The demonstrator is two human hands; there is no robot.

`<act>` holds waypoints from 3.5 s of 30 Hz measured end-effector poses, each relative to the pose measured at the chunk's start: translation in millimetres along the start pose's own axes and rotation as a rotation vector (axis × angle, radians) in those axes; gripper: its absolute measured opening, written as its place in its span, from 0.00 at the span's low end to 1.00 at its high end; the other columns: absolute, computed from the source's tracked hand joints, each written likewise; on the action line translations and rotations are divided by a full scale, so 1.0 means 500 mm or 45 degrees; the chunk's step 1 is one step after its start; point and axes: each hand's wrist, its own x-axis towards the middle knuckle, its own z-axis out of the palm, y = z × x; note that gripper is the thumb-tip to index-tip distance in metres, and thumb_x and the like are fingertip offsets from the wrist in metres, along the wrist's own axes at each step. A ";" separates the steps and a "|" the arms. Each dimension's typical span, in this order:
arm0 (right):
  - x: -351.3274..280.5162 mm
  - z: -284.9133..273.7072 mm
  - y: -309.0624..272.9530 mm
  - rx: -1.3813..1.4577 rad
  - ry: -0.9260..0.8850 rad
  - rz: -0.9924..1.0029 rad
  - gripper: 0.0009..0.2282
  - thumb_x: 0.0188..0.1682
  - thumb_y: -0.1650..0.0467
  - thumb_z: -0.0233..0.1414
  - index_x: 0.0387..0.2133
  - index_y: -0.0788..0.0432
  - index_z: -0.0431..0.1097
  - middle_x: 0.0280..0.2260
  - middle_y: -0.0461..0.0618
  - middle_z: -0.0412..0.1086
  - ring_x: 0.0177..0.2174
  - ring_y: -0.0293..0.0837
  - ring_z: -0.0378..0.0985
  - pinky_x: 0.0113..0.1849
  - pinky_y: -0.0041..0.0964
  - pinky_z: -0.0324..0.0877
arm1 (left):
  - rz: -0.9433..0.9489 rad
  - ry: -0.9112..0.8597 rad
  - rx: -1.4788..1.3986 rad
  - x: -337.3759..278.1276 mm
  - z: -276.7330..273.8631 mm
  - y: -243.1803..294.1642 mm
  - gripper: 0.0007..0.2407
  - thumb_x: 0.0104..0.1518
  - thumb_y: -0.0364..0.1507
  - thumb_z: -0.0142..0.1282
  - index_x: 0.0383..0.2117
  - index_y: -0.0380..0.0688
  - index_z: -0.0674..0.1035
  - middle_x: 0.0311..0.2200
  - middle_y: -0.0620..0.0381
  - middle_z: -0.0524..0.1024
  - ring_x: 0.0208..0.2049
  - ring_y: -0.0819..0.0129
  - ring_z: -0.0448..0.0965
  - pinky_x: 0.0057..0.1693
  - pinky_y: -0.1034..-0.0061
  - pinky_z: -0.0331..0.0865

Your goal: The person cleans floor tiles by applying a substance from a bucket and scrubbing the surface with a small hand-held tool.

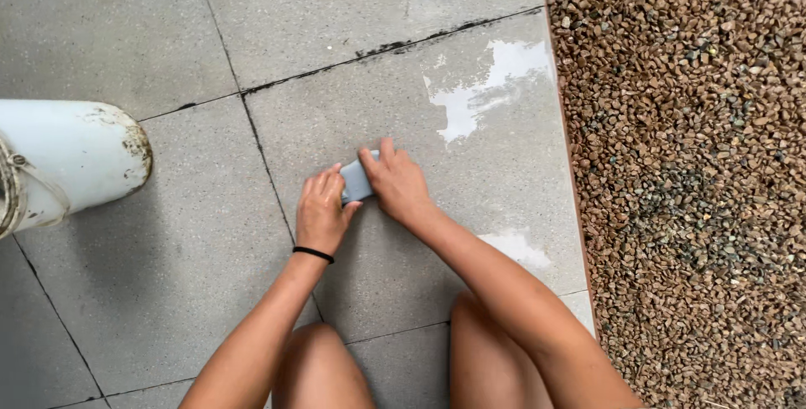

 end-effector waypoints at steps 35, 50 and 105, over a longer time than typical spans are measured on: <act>-0.179 -0.172 0.417 0.022 -0.249 0.493 0.30 0.39 0.79 0.53 0.58 0.57 0.53 0.44 0.63 0.56 0.39 0.77 0.77 0.42 0.62 0.75 | 0.098 0.286 -0.130 0.221 0.231 0.471 0.09 0.56 0.32 0.60 0.32 0.51 0.68 0.37 0.54 0.69 0.43 0.47 0.76 0.42 0.59 0.80; -0.090 -0.072 0.093 0.033 -0.240 0.405 0.35 0.34 0.77 0.63 0.57 0.56 0.55 0.44 0.61 0.57 0.43 0.72 0.76 0.46 0.57 0.75 | 0.005 -0.038 -0.155 0.050 0.075 0.169 0.20 0.49 0.27 0.69 0.45 0.51 0.70 0.54 0.53 0.69 0.53 0.47 0.73 0.52 0.55 0.79; 0.008 0.022 -0.233 0.060 -0.255 -0.129 0.15 0.53 0.74 0.45 0.53 0.53 0.57 0.43 0.59 0.59 0.34 0.70 0.80 0.35 0.57 0.77 | -0.061 -0.050 -0.029 -0.173 -0.059 -0.179 0.22 0.44 0.35 0.72 0.41 0.47 0.71 0.46 0.53 0.70 0.50 0.51 0.75 0.57 0.62 0.72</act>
